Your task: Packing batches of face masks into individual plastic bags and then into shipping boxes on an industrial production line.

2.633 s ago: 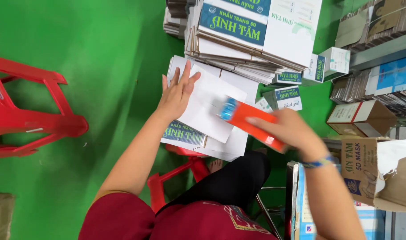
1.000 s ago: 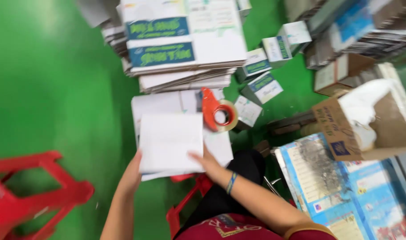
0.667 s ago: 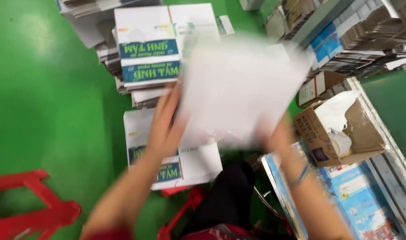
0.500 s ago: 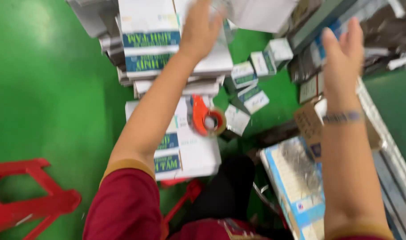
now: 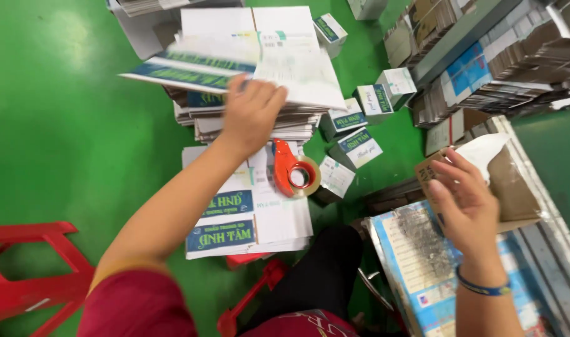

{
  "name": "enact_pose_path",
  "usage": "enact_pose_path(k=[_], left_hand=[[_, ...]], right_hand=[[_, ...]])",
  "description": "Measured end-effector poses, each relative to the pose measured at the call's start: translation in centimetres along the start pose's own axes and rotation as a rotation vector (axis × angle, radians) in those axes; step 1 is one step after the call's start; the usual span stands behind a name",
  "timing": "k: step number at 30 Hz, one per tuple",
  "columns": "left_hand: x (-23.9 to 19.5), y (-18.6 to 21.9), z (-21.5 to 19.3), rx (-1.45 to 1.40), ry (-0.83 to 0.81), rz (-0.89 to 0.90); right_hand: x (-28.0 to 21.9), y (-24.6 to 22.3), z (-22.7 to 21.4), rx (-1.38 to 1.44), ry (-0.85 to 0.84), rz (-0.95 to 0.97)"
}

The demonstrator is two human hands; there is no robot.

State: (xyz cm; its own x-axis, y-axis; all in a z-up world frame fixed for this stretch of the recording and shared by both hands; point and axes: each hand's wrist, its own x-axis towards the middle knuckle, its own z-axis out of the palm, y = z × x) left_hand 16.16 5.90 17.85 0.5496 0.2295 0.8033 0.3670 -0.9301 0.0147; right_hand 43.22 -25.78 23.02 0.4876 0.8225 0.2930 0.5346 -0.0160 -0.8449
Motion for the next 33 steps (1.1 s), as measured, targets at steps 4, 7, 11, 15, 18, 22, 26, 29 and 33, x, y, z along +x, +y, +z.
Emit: enact_pose_path(k=[4,7,11,15,18,22,26,29,33], left_hand=[[0.5,5.2,-15.2,0.015,-0.103,0.054],[-2.7,7.0,-16.5,-0.006,-0.153,0.160],[-9.3,7.5,-11.1,-0.226,-0.450,0.260],[-13.7,8.4,-9.3,-0.106,-0.261,0.065],[-15.5,10.4,-11.6,-0.092,-0.317,-0.036],[-17.3,11.8,-14.5,-0.134,-0.298,-0.098],[-16.5,12.3,-19.9,-0.242,-0.339,-0.155],[-16.3,13.0,-22.2,-0.358,-0.526,-0.196],[-13.7,11.4,-23.0,-0.522,-0.620,-0.298]], right_hand=[[-0.1,-4.7,0.7,0.173,-0.091,0.053],[0.2,-7.3,5.8,0.122,-0.307,0.126],[-1.6,-4.7,17.7,-0.023,-0.943,0.141],[-2.8,-1.8,20.8,0.253,-0.886,-0.018],[-3.5,0.5,21.4,0.270,-0.906,0.199],[-3.5,1.4,21.5,0.171,-0.991,0.217],[-1.5,-0.1,21.1,-0.061,-0.791,0.207],[-1.8,-3.3,22.3,-0.316,-0.412,0.095],[-1.5,-5.9,25.7,-0.318,-0.246,-0.046]])
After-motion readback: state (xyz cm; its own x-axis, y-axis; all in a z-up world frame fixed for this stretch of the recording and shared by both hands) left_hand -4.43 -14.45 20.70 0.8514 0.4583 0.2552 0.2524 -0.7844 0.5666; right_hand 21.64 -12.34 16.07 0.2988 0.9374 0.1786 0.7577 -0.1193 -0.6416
